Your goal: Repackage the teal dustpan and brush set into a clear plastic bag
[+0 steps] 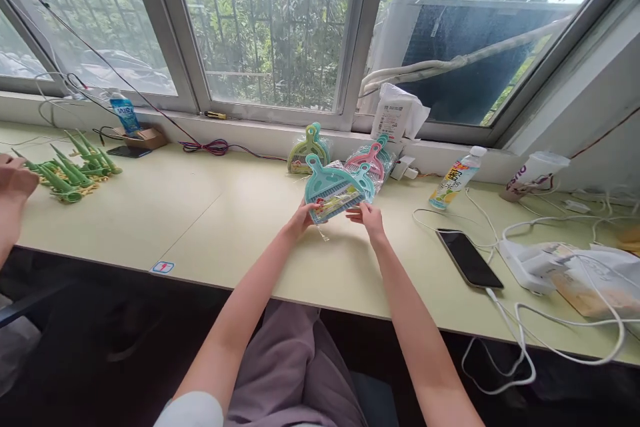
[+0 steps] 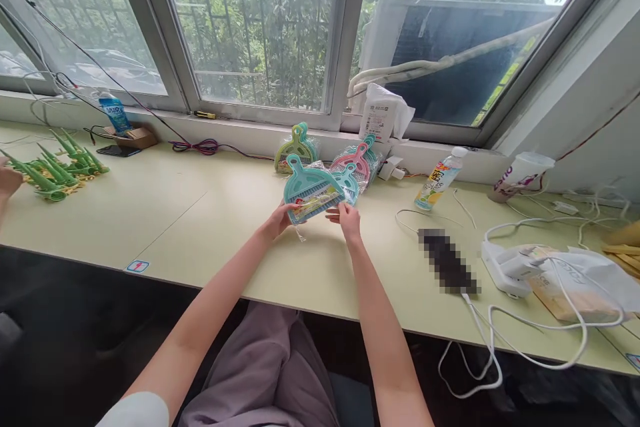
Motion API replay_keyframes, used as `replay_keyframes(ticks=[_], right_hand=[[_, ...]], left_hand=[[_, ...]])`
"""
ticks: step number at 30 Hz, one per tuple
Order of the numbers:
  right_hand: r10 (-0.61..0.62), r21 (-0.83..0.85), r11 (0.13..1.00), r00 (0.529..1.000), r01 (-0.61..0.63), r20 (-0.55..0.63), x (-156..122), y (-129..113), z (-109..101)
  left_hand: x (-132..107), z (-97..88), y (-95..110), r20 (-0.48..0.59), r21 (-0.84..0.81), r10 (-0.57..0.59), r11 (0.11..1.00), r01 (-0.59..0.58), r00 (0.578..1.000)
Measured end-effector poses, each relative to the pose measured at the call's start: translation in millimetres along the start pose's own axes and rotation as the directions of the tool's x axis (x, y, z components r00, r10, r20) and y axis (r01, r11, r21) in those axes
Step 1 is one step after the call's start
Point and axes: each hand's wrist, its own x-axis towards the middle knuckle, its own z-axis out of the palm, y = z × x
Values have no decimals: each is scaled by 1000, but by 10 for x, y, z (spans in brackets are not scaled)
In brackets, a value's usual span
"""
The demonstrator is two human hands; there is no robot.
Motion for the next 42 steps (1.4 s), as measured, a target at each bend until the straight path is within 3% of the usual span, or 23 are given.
replay_keyframes(ticks=[2,4,5,7,9,12,15,19,22,31,39,42], right_hand=[[-288,-213,938,957,274,-39,-42,-49,-19],[-517,-443,760,855,476,31,-90,-78,-15],[-573,-537,660,814,525,92,-109,-84,-8],[-602,-649,515,775,560,191,-122,-75,4],[-606,-673,472,764,569,221,-103,-47,6],[-630,-626,535,762,567,152,-41,-4,-16],[-616,-527,646,785,552,66,15,15,-48],[-585,-329,747,806,577,86,49,31,-70],[-567,-317,749,810,582,146,68,68,-65],[-461,-584,641,858,498,226,160,196,-129],[-565,-623,622,823,475,63,142,185,-115],[-537,-486,743,844,461,-20,149,168,-133]], left_hand=[[17,-46,44,-57,-48,5,999,-8,998],[35,-84,83,-97,-96,0,995,-9,995],[43,-98,98,-103,-113,-6,994,-6,995],[58,-110,116,-110,-122,-24,992,11,994],[70,-108,113,-106,-124,-35,992,22,994],[89,-106,77,-78,-118,-79,991,70,994],[110,-143,37,-24,-50,-203,978,201,979],[125,-227,21,6,33,-306,951,306,952],[106,-254,42,47,64,-318,947,315,947],[27,-180,99,114,90,-312,949,303,943],[-77,-114,117,219,190,-281,952,241,934],[-85,-99,118,229,226,-300,942,249,926]])
